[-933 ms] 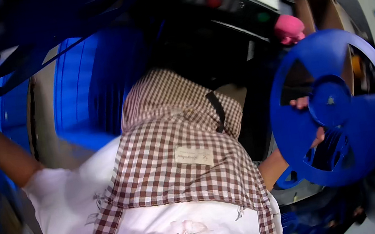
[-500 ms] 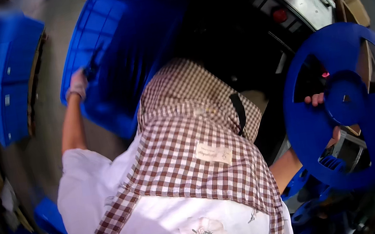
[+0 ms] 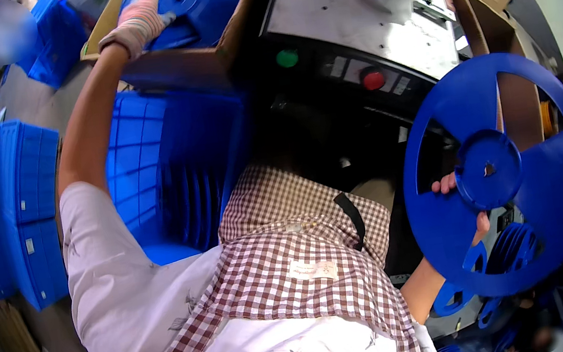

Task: The person repeatedly picks up blue plastic reels, wipes them with a pink cloth, and places them into a cardboard box. The person handles the reels one at a time, rotating them to wipe different sides before stacking them in the box.

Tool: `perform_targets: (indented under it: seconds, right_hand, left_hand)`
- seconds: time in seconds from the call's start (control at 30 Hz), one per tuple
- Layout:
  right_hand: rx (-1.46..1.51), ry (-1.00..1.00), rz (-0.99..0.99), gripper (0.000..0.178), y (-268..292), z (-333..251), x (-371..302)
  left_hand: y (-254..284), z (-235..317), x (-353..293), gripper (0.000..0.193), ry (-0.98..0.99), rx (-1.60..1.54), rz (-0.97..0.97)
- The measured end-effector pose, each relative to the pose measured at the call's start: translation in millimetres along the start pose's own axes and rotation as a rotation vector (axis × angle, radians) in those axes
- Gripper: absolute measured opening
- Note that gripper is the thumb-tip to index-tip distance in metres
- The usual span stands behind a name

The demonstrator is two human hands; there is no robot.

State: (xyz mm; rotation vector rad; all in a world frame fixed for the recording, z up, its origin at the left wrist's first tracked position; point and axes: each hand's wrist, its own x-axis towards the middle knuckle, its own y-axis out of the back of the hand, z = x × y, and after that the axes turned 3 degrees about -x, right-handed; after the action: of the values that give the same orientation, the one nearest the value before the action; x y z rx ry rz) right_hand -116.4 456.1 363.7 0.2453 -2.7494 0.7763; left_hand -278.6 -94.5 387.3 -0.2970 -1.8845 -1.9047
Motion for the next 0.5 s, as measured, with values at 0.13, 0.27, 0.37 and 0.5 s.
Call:
perform_targets:
  seconds: [0.13, 0.27, 0.37, 0.5]
  right_hand:
    - [-0.047, 0.048, 0.035, 0.069, -6.6, -15.2, -28.1]
    - [-0.029, 0.048, 0.089, 0.069, -5.8, -14.6, -36.0]
    - [0.048, 0.021, 0.143, 0.069, -1.1, -4.2, -32.1]
    - [0.167, -0.087, -0.026, 0.064, -22.5, 5.1, -6.1]
  left_hand:
    - [-64.0, -30.1, 40.3, 0.091, 0.188, 0.123, -0.320]
    - [-45.4, -30.4, 43.8, 0.095, 0.238, 0.206, -0.413]
    - [-27.1, -34.7, 53.4, 0.092, 0.144, 0.218, -0.231]
    - [51.2, -15.2, 19.0, 0.075, -0.061, 0.214, 0.202]
